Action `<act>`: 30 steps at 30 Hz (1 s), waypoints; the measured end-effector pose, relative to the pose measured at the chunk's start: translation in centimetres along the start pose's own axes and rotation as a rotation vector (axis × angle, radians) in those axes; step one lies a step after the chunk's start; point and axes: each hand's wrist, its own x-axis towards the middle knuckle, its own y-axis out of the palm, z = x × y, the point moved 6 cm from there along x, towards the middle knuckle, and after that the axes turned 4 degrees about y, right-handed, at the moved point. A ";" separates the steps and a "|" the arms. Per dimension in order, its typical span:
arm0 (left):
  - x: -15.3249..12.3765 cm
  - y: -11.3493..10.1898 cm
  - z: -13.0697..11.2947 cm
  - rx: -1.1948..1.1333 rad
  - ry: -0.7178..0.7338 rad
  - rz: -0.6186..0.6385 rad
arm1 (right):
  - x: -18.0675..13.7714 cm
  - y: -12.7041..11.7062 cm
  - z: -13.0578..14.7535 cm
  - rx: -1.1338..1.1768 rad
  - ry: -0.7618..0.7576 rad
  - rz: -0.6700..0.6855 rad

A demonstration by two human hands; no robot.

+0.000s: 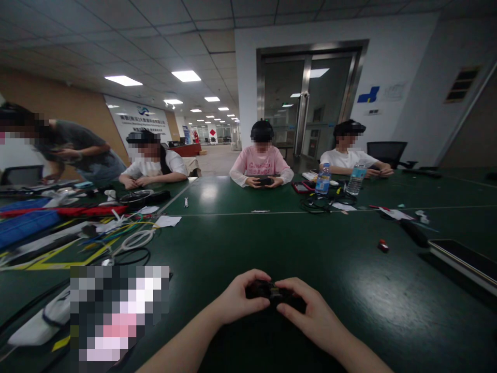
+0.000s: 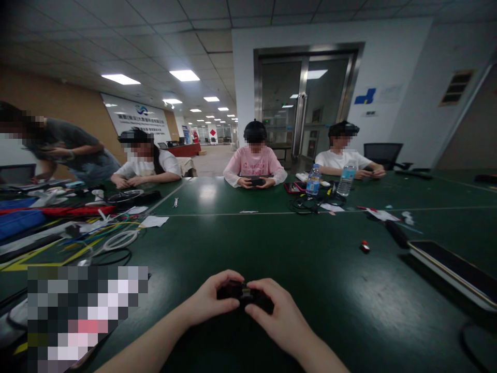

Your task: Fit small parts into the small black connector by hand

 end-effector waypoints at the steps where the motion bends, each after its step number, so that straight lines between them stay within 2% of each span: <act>1: 0.0 0.0 0.0 0.012 -0.003 0.002 | 0.0 0.0 0.1 0.003 -0.007 0.004; 12: -0.1 0.6 0.0 0.128 -0.080 0.066 | 0.0 0.2 0.2 -0.007 0.005 0.030; 30: -0.2 0.7 -0.8 0.333 -0.026 0.079 | -0.1 0.4 0.3 -0.007 0.005 0.056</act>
